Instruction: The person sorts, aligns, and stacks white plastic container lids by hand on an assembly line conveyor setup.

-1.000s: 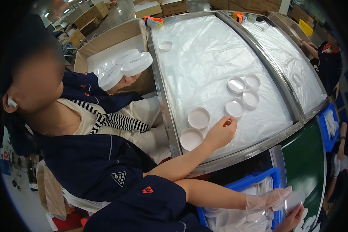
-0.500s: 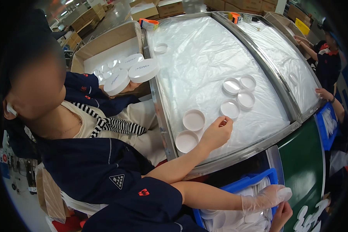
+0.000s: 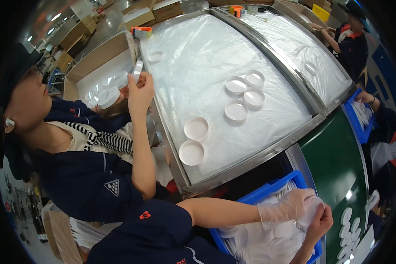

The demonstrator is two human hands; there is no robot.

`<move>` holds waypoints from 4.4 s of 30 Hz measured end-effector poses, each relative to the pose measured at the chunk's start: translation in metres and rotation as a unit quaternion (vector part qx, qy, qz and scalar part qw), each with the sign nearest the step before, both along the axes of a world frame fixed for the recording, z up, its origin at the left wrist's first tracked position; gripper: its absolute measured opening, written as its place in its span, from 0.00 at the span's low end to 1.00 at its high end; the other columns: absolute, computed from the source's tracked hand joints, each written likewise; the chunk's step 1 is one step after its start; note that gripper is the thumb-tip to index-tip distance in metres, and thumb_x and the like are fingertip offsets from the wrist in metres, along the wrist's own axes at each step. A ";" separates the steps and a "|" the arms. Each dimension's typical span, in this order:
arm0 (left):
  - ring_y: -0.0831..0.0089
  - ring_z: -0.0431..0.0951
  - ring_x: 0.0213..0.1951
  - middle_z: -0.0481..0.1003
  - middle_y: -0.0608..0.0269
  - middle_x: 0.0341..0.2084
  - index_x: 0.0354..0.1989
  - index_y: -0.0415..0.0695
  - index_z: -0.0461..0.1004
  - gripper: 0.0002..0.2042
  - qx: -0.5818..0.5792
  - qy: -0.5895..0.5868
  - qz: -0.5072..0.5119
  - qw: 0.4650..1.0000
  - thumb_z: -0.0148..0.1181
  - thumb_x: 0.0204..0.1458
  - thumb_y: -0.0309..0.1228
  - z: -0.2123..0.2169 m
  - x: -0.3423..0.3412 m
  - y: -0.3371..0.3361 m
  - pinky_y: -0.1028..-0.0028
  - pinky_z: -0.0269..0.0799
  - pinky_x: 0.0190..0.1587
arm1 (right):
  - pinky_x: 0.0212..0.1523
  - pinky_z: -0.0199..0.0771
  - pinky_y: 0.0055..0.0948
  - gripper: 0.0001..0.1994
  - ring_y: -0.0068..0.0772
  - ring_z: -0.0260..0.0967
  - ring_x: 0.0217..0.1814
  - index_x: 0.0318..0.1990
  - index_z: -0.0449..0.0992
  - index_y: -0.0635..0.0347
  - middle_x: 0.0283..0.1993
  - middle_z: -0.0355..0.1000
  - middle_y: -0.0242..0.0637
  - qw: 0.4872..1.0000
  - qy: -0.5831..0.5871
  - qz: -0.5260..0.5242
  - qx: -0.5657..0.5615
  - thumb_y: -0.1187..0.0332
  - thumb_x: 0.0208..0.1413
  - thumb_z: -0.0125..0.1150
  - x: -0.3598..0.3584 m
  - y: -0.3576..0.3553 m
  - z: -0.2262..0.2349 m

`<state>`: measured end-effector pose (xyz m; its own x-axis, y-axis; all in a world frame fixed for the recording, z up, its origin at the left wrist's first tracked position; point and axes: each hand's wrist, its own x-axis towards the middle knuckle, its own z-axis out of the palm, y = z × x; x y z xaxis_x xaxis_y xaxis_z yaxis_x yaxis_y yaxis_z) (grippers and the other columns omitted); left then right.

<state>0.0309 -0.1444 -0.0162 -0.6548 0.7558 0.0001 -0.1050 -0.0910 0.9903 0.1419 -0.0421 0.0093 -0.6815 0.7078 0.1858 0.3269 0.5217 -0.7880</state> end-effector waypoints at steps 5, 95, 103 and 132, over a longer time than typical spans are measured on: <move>0.50 0.73 0.27 0.72 0.44 0.24 0.33 0.39 0.71 0.08 -0.060 0.195 0.060 0.977 0.48 0.47 0.27 0.007 -0.049 -0.018 0.64 0.68 0.29 | 0.32 0.61 0.17 0.11 0.18 0.61 0.32 0.43 0.68 0.67 0.35 0.67 0.32 0.985 0.070 0.116 -0.104 0.72 0.54 0.49 -0.011 -0.030 0.008; 0.65 0.61 0.55 0.62 0.60 0.52 0.51 0.41 0.60 0.21 0.154 -0.635 -0.175 0.737 0.52 0.52 0.37 0.052 -0.080 -0.053 0.61 0.55 0.60 | 0.34 0.69 0.32 0.15 0.39 0.69 0.34 0.44 0.68 0.56 0.36 0.69 0.39 0.941 -0.092 0.282 -0.165 0.71 0.46 0.56 -0.007 -0.061 -0.030; 0.75 0.65 0.48 0.63 0.65 0.45 0.47 0.44 0.63 0.17 -0.002 -0.392 -0.173 0.904 0.56 0.47 0.23 0.042 -0.076 -0.064 0.74 0.64 0.51 | 0.39 0.69 0.26 0.24 0.26 0.65 0.39 0.53 0.62 0.64 0.43 0.66 0.42 0.895 0.249 0.017 -0.370 0.74 0.47 0.59 -0.012 -0.050 0.003; 0.63 0.61 0.56 0.60 0.57 0.54 0.57 0.43 0.56 0.29 0.036 -0.623 -0.175 0.762 0.53 0.50 0.44 0.019 -0.061 -0.099 0.61 0.57 0.59 | 0.41 0.65 0.16 0.18 0.18 0.67 0.40 0.48 0.69 0.67 0.38 0.72 0.35 0.937 0.049 0.085 -0.336 0.64 0.61 0.38 -0.048 -0.040 0.049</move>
